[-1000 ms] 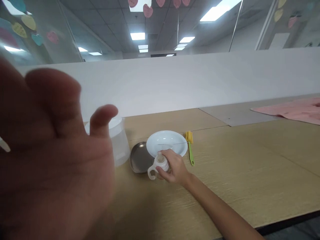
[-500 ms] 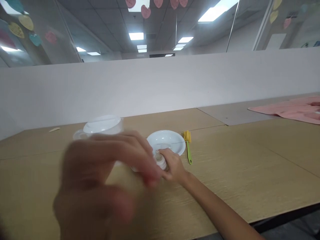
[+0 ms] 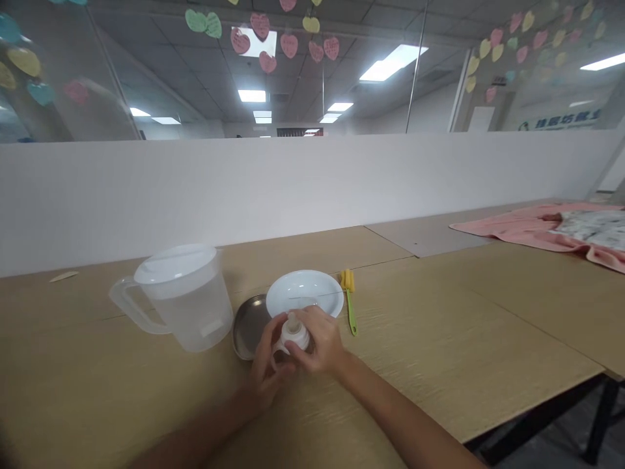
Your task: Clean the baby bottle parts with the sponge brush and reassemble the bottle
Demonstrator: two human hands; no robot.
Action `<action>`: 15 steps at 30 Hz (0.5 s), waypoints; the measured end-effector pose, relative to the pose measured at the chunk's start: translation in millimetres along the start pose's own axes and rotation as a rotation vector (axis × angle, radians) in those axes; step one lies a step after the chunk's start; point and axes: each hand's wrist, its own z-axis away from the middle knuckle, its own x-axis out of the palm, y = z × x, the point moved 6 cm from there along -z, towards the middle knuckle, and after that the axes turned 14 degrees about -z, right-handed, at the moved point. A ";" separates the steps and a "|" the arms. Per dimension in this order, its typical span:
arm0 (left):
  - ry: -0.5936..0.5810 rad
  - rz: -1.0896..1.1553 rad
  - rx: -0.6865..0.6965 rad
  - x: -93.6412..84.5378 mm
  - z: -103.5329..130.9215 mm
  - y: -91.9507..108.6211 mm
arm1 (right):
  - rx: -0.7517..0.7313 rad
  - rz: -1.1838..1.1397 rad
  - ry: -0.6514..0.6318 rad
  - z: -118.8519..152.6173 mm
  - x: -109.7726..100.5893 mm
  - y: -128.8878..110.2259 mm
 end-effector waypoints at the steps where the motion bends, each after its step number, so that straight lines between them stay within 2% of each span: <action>1: -0.010 -0.021 0.006 0.9 -1.5 0.6 | 0.012 -0.001 0.012 -0.2 -0.9 0.2; 10: 0.040 -0.257 0.109 6.0 -2.2 5.7 | 0.049 -0.084 0.081 12.0 -5.7 6.3; 15: 0.041 -0.302 0.148 4.8 -2.9 7.4 | 0.092 -0.152 0.020 14.5 -6.6 11.6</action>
